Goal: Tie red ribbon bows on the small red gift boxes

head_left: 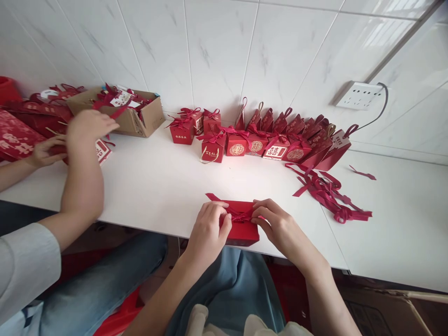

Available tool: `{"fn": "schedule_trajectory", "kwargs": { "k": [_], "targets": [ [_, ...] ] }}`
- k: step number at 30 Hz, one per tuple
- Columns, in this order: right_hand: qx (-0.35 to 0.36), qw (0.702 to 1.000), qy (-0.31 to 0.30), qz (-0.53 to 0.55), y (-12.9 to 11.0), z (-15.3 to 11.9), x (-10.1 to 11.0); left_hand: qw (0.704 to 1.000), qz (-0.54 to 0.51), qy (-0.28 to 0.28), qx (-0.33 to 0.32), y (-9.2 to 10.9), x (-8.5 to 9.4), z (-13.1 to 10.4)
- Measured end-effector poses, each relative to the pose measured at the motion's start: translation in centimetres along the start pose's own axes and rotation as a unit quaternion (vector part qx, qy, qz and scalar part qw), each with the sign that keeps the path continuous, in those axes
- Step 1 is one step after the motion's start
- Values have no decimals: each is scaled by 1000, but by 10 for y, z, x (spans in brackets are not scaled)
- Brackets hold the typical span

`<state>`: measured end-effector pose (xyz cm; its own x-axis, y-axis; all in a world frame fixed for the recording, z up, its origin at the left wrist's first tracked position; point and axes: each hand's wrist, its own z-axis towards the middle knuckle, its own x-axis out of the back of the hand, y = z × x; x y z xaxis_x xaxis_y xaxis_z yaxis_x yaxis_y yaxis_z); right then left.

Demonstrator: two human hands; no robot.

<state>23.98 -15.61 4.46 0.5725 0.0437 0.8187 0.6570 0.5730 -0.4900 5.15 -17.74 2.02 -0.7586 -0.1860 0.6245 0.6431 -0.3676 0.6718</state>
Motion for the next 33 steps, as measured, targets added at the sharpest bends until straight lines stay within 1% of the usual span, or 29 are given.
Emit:
{"fn": "schedule_trajectory", "kwargs": {
  "k": [3, 7, 9, 12, 15, 17, 20, 24, 29, 33],
  "targets": [
    [-3, 999, 27, -44, -1, -4, 0, 1000, -6, -7, 2, -2, 0, -4],
    [-81, 993, 60, -64, -9, -10, -3, 1000, 14, 12, 23, -2, 1, -7],
    [-125, 989, 57, -49, -14, -12, -6, 999, 7, 9, 37, -1, 1, -5],
    [-176, 983, 40, -14, -20, -11, -13, 998, -28, -18, 61, 1, 2, -1],
    [-217, 975, 39, 34, -22, -7, -17, 993, -64, -41, 92, 1, 2, 2],
    [-233, 969, 37, 75, -21, -6, -19, 990, -81, -48, 108, 0, 2, 4],
    [-243, 958, 19, 148, -16, -5, -19, 987, -95, -55, 117, -2, 2, 4],
    [-267, 936, -26, 230, -6, -3, -17, 986, -99, -61, 121, -5, 1, 4],
    [-262, 916, -83, 294, 7, 1, -12, 980, -122, -72, 143, -10, 3, 3],
    [-248, 908, -114, 317, 17, 3, -7, 976, -138, -69, 152, -12, 6, 2]
  ]
}}
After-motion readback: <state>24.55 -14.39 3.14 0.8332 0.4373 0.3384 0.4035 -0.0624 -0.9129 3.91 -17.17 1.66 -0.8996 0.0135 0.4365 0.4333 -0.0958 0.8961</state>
